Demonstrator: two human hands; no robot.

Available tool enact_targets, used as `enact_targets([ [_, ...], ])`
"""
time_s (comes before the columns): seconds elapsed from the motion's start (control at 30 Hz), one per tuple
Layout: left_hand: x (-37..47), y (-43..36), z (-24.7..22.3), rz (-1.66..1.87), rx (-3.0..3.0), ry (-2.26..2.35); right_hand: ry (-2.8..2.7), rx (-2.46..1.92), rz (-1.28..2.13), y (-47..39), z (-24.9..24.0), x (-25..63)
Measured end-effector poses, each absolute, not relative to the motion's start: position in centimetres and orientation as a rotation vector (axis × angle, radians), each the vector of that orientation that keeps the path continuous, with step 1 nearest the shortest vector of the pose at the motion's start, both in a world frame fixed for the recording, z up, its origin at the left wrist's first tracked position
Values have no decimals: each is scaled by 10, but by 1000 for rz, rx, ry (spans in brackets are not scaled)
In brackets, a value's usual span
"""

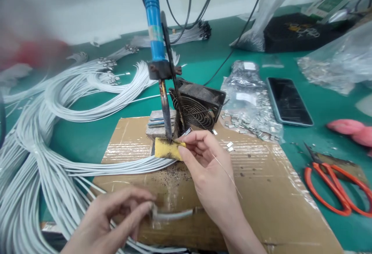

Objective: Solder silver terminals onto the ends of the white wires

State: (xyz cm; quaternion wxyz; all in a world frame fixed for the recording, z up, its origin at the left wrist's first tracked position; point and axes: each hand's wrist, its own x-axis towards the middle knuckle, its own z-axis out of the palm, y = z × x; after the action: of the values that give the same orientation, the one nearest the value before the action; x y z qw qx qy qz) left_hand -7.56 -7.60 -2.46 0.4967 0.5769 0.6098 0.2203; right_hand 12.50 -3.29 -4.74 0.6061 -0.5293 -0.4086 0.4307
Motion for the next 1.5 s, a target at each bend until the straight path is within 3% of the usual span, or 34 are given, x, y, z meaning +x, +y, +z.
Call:
enact_targets([
  [0.27,-47,-20,-18,757,1304,1563,-987,-1344,917,-38,-46,124],
  [0.5,-29,-19,-22,1061,1404,1446,-1036,-1458,604,-52,-45,113],
  [0.73,-27,-29,-23,1141,1842,1412,-1446,-1521,200,-54,-36,113],
  [1.07,-44,-45,-39,899,2027,1454,-1161,-1554,835,-59,-52,134],
  [1.3,-78,-88,-71,805,2268,1626,-975,-1630,922,-80,-72,194],
  [1.5,-108,-112,-56,618,2219,1348,-1025,-1652,959,-77,-80,195],
])
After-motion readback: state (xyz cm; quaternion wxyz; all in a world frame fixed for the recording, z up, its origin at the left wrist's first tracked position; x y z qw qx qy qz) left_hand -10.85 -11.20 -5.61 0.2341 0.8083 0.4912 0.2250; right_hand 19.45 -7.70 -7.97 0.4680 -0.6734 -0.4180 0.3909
